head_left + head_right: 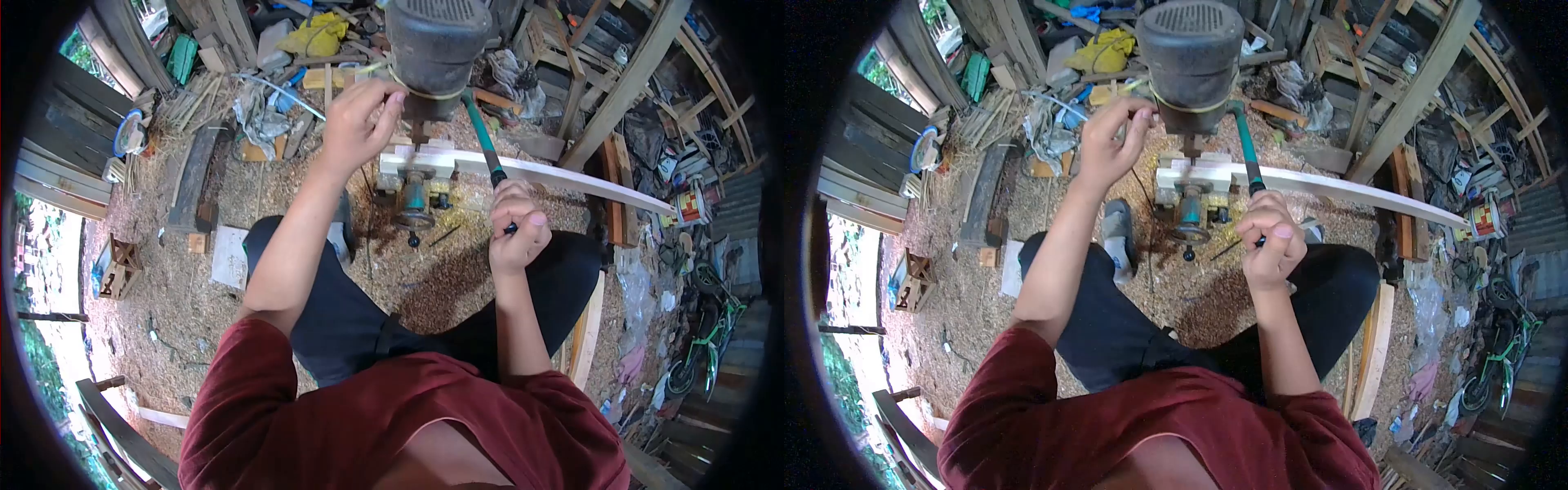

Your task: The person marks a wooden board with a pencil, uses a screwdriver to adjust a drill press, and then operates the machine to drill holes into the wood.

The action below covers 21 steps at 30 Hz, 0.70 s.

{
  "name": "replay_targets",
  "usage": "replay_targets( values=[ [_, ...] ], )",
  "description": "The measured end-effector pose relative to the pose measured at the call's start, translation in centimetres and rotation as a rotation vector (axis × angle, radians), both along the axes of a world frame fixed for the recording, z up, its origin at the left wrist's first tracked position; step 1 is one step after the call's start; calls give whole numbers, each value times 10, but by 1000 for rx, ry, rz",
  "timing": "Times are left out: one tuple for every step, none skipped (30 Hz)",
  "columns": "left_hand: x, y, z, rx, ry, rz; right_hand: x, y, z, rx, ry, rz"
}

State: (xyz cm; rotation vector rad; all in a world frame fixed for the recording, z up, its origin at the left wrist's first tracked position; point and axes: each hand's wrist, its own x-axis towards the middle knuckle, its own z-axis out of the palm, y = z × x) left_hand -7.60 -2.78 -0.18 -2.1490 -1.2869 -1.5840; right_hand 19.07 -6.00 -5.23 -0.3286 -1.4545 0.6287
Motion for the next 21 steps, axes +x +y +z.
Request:
replay_targets(
  values=[
    [-1,-1,-4,-25,-27,-8,-2,3,1,-17,3,19],
    [-3,-2,-7,-56,-59,-16,-4,5,3,-5,12,17],
    [-3,-4,-7,-58,-59,-11,-5,5,3,-6,11,21],
    [-3,-6,-7,-54,-57,-14,-5,5,3,-46,17,14],
    [-3,-6,-7,-46,-54,-18,-5,6,4,-80,22,5],
    [-5,-5,-6,-41,-56,-18,-1,6,6,-75,20,5],
    [-7,-4,-8,-36,-55,-15,4,5,8,-118,-40,54],
    [-9,-5,-10,-35,-58,-10,8,3,10,-164,-104,104],
    [-10,-5,-11,-36,-67,-8,8,1,19,-165,-113,106],
    [-12,-5,-12,-35,-62,8,8,-3,34,-325,-215,57],
    [-12,-4,-12,-34,-57,23,7,-5,42,-484,-315,4],
    [-11,-5,-12,-41,-74,27,11,3,38,-414,-405,-23],
    [-9,-4,-15,-43,-83,25,18,3,38,-417,-413,-27],
    [-8,-3,-19,-93,-119,7,24,1,38,-690,-461,-36],
    [-5,-4,-23,-143,-157,-12,26,-1,39,-966,-504,-48],
    [2,-5,-25,-201,-182,-32,18,-7,83,-1294,-404,121],
    [9,-4,-32,-206,-195,-33,21,-1,102,-1462,-397,306],
    [17,-2,-44,-301,-148,-58,27,14,107,-1572,-457,393],
    [25,-1,-55,-395,-100,-81,28,30,111,-1681,-520,483],
    [34,-2,-66,-388,-34,-111,22,38,118,-1805,-557,484],
    [43,-4,-75,-382,35,-139,17,46,115,-1812,-578,482]
  ],
)
